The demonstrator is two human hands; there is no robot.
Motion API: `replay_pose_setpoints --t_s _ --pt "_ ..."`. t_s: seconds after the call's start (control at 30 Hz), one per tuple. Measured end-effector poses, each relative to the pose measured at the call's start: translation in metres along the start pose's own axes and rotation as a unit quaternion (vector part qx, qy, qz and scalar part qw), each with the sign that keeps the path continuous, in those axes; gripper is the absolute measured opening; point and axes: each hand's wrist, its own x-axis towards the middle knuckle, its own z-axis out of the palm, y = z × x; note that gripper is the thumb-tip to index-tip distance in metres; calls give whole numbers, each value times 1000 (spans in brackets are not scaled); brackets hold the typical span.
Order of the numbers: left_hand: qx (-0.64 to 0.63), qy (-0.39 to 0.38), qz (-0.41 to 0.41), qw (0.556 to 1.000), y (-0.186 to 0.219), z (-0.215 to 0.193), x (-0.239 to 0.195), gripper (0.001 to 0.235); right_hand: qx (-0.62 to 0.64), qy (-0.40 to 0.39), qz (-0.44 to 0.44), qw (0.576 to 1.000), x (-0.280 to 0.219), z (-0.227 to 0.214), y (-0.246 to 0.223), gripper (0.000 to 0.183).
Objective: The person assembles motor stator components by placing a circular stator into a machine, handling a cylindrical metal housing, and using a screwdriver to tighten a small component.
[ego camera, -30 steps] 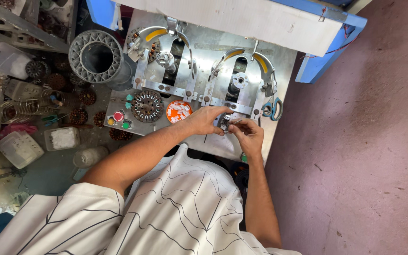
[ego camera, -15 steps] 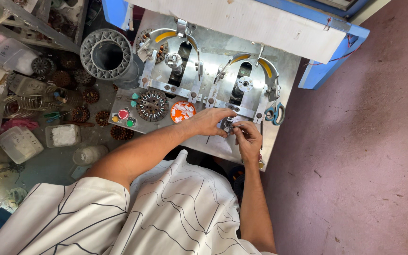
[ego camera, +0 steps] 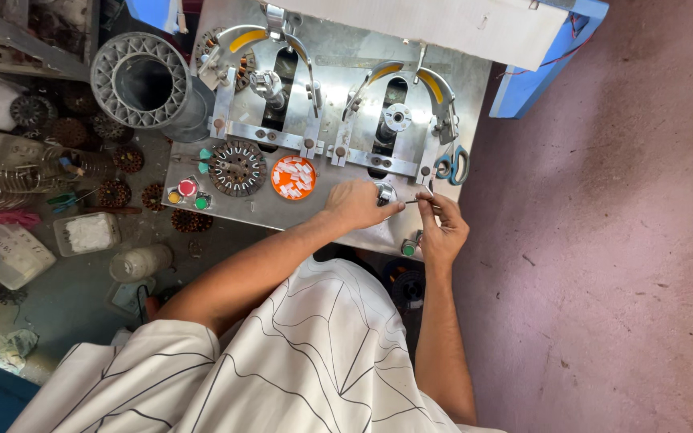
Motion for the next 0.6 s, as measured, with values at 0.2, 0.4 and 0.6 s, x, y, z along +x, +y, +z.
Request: replay_pose_setpoints --t_s 0.2,0.4,0.6 --pt "-108 76 165 977 -27 -8 -8 66 -44 -9 33 998 -14 10 -6 15" --pt "-176 44 241 954 -38 14 10 71 -140 -28 -54 988 -10 23 -21 15" --pt "-180 16 185 966 -32 14 16 68 -132 -19 -66 989 -11 23 -27 14"
